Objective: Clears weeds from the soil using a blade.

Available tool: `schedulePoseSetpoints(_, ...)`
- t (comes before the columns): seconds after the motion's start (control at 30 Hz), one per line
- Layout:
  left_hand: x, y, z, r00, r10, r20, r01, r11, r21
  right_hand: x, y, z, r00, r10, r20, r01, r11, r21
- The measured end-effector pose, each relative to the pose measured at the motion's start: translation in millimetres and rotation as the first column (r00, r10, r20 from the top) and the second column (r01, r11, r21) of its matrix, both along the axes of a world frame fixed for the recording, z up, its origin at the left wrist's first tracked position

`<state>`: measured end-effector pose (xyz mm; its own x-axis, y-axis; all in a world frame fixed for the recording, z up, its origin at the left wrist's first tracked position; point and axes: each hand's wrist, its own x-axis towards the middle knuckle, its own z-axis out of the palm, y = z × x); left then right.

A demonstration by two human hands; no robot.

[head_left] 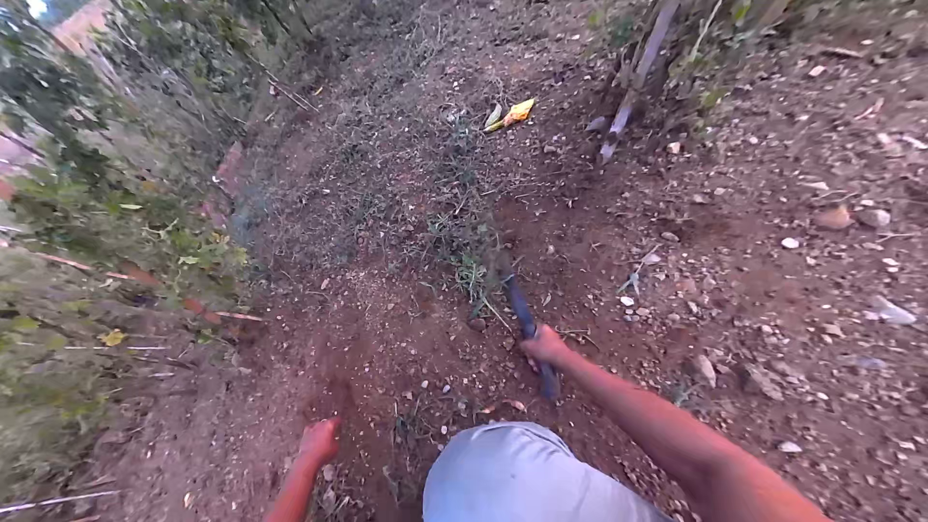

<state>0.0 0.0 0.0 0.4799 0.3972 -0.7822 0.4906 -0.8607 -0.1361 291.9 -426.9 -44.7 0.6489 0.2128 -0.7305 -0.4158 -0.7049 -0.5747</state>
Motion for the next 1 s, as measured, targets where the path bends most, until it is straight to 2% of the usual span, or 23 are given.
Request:
schedulePoseSetpoints(0.07,4,-2,2,1.0,-0.003,0.011,0.003,1.0,-0.008,-1,-15,22,0.983,0.182,0.031,-0.173,0.967,-0.185)
schedulePoseSetpoints(0.13,4,-2,1,1.0,-0.001,0.013,0.001,1.0,-0.017,7,-44,40,0.95,0.307,0.062,-0.278,0.918,-0.283)
schedulePoseSetpoints(0.23,-1,3,0,0.998,0.036,0.042,-0.035,0.999,-0.029,25,-92,63,0.942,0.313,0.125,-0.267,0.919,-0.291)
schedulePoseSetpoints(0.3,-9,6,-1,0.998,0.064,0.028,-0.063,0.998,-0.023,35,-110,67,0.976,0.15,0.16,-0.116,0.972,-0.202)
schedulePoseSetpoints(0.37,-14,10,-6,0.998,0.068,0.007,-0.068,0.998,-0.01,46,-104,62,0.974,-0.168,0.154,0.172,0.985,-0.012)
schedulePoseSetpoints(0.4,-15,12,-9,0.998,0.066,-0.003,-0.066,0.998,-0.003,51,-91,61,0.926,-0.361,0.107,0.352,0.931,0.096)
schedulePoseSetpoints(0.43,-16,13,-10,0.998,0.064,-0.008,-0.064,0.998,0.004,56,-73,59,0.844,-0.533,0.055,0.514,0.835,0.197)
schedulePoseSetpoints(0.5,-11,13,-9,0.999,0.052,-0.007,-0.052,0.998,0.018,57,-34,49,0.697,-0.716,-0.038,0.678,0.642,0.358)
schedulePoseSetpoints(0.53,-7,11,-8,0.999,0.044,-0.004,-0.044,0.999,0.021,51,-17,39,0.703,-0.71,-0.038,0.668,0.641,0.379)
schedulePoseSetpoints(0.57,-3,8,-6,0.999,0.041,0.002,-0.041,0.999,0.019,39,-6,27,0.788,-0.615,0.011,0.576,0.744,0.339)
schedulePoseSetpoints(0.6,1,5,-3,0.999,0.041,0.003,-0.041,0.999,0.016,22,-2,17,0.909,-0.411,0.064,0.388,0.894,0.226)
schedulePoseSetpoints(0.63,4,2,0,0.999,0.044,0.004,-0.044,0.999,0.012,8,-2,14,0.987,-0.148,0.059,0.143,0.987,0.078)
schedulePoseSetpoints(0.67,8,-1,3,0.999,0.05,0.009,-0.05,0.999,0.004,0,-4,19,0.997,0.071,0.026,-0.07,0.996,-0.05)
schedulePoseSetpoints(0.7,10,-3,4,0.998,0.054,0.012,-0.054,0.999,-0.009,-4,-10,27,0.978,0.208,0.023,-0.202,0.968,-0.145)
schedulePoseSetpoints(0.77,7,-6,1,0.998,0.055,0.014,-0.054,0.998,-0.038,4,-38,52,0.932,0.359,0.048,-0.332,0.899,-0.286)
schedulePoseSetpoints(0.83,5,-2,-1,0.998,0.064,0.004,-0.064,0.997,-0.05,21,-72,71,0.89,0.447,0.093,-0.384,0.843,-0.377)
schedulePoseSetpoints(0.9,-4,5,-5,0.997,0.073,0.002,-0.073,0.996,-0.04,35,-105,83,0.889,0.428,0.163,-0.345,0.86,-0.376)
schedulePoseSetpoints(0.93,-9,7,-6,0.997,0.076,0.0,-0.076,0.997,-0.026,41,-115,84,0.913,0.356,0.199,-0.278,0.9,-0.336)
schedulePoseSetpoints(1.0,-15,9,-5,0.997,0.081,-0.002,-0.081,0.997,-0.003,51,-115,78,0.97,0.068,0.233,-0.025,0.983,-0.183)
